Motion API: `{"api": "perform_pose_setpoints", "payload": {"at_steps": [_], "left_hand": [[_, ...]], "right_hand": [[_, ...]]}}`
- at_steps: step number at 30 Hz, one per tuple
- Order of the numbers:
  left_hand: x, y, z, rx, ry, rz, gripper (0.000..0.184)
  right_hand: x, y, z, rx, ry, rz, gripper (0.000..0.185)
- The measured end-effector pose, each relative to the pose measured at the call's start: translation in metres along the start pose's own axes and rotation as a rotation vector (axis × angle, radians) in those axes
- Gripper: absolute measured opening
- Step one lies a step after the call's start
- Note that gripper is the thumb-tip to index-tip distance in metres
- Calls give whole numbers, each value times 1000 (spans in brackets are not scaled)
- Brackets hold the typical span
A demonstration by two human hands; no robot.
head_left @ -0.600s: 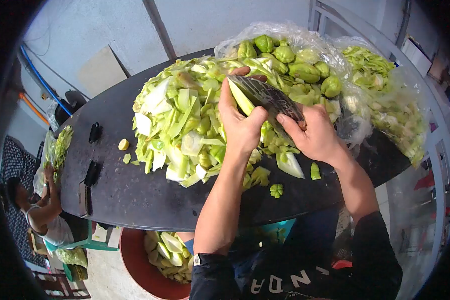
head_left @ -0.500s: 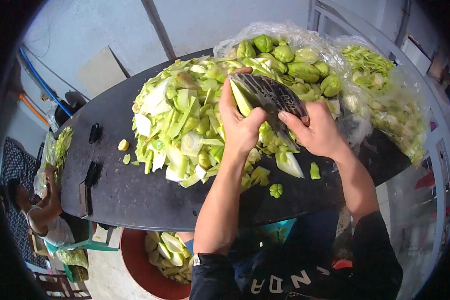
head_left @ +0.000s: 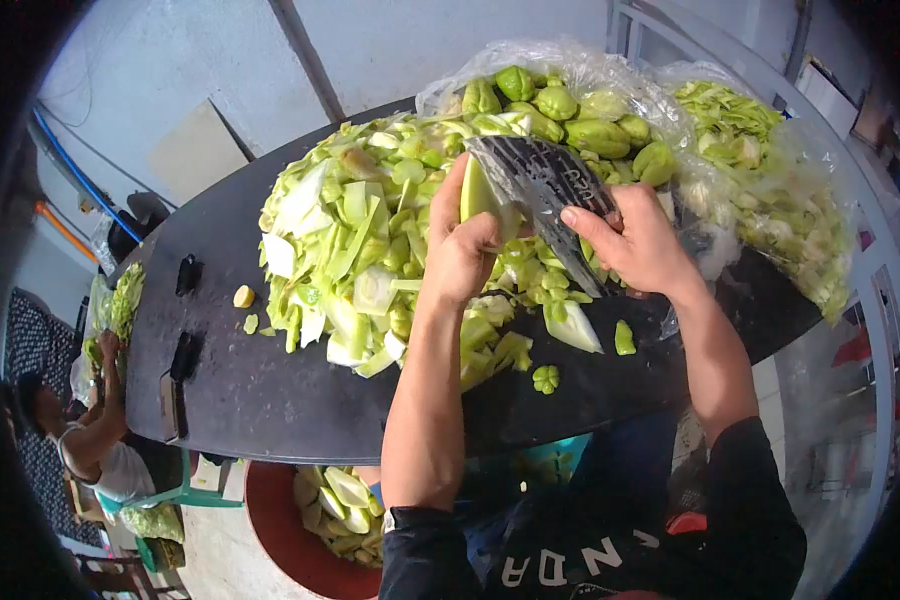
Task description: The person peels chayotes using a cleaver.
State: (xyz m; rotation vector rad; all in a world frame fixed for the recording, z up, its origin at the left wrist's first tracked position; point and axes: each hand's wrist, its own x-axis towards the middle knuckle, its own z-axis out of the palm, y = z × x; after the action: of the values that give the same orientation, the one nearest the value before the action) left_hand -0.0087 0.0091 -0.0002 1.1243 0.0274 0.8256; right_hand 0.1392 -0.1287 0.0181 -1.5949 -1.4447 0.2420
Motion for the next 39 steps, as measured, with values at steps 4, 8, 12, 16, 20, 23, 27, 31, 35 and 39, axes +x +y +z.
{"api": "perform_pose_setpoints", "payload": {"at_steps": [4, 8, 12, 16, 20, 23, 27, 31, 35, 39], "left_hand": [[-2, -2, -2, -48, 39, -29, 75], [5, -9, -7, -66, 139, -101, 71], [12, -13, -22, -248, 353, -185, 55], [11, -7, -26, -312, 321, -148, 43], [8, -3, -12, -287, 313, -96, 55], [7, -2, -12, -339, 262, -79, 59], [8, -4, -10, -344, 268, -65, 53], [5, -2, -3, -353, 305, -111, 46], [3, -7, 0, -376, 273, -164, 44], [2, -18, 12, -323, 195, -195, 46]], "right_hand": [[3, -1, -2, 179, 5, 171, 28], [6, 8, 2, 236, -10, 175, 27], [6, 18, 0, 274, 5, 237, 28], [4, 25, 2, 459, -114, 292, 30], [1, 24, 6, 476, -191, 279, 29], [0, 25, 6, 469, -215, 272, 28], [0, 22, 6, 467, -200, 248, 32], [-1, 26, 6, 477, -171, 212, 37], [-2, 29, 7, 479, -170, 232, 37], [-2, 26, 6, 512, -147, 230, 35]]}}
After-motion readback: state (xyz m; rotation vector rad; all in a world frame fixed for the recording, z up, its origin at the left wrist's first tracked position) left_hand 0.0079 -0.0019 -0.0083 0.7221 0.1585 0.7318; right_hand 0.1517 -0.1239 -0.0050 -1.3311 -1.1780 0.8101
